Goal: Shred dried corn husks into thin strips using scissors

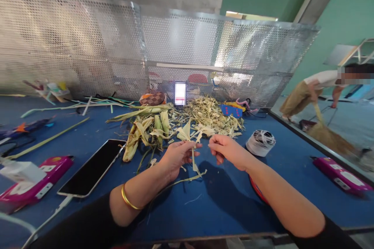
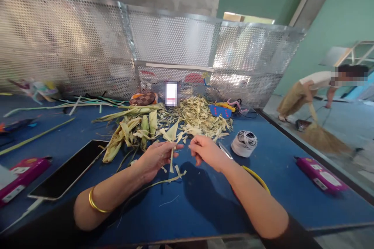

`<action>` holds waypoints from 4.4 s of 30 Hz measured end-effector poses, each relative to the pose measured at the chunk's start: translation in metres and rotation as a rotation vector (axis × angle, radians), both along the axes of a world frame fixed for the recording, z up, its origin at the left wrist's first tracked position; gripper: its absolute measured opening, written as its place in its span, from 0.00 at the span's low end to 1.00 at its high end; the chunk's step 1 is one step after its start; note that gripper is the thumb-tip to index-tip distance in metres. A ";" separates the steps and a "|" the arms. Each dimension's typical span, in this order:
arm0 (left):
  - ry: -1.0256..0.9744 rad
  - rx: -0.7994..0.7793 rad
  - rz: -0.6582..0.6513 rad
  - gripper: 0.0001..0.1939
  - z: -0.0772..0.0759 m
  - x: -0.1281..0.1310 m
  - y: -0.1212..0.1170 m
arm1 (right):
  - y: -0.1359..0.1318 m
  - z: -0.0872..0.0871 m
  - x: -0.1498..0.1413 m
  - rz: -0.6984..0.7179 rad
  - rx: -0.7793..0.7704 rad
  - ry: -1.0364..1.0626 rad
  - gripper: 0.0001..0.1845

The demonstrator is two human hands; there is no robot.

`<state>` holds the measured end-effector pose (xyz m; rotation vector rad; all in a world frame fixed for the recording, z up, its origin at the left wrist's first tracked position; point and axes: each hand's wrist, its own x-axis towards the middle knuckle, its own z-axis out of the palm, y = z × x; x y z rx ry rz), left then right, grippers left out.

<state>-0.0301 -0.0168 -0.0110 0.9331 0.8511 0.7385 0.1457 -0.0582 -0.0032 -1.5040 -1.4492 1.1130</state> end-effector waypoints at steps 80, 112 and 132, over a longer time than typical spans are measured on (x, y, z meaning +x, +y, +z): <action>0.193 0.543 -0.330 0.10 0.011 -0.004 -0.003 | 0.011 -0.006 -0.005 0.046 -0.203 0.595 0.15; 0.190 0.430 -0.207 0.07 0.000 -0.001 -0.002 | 0.004 -0.006 -0.017 -0.105 0.484 -0.327 0.07; -0.084 0.145 -0.149 0.18 -0.001 -0.004 0.000 | 0.015 -0.030 -0.018 0.095 0.169 0.044 0.15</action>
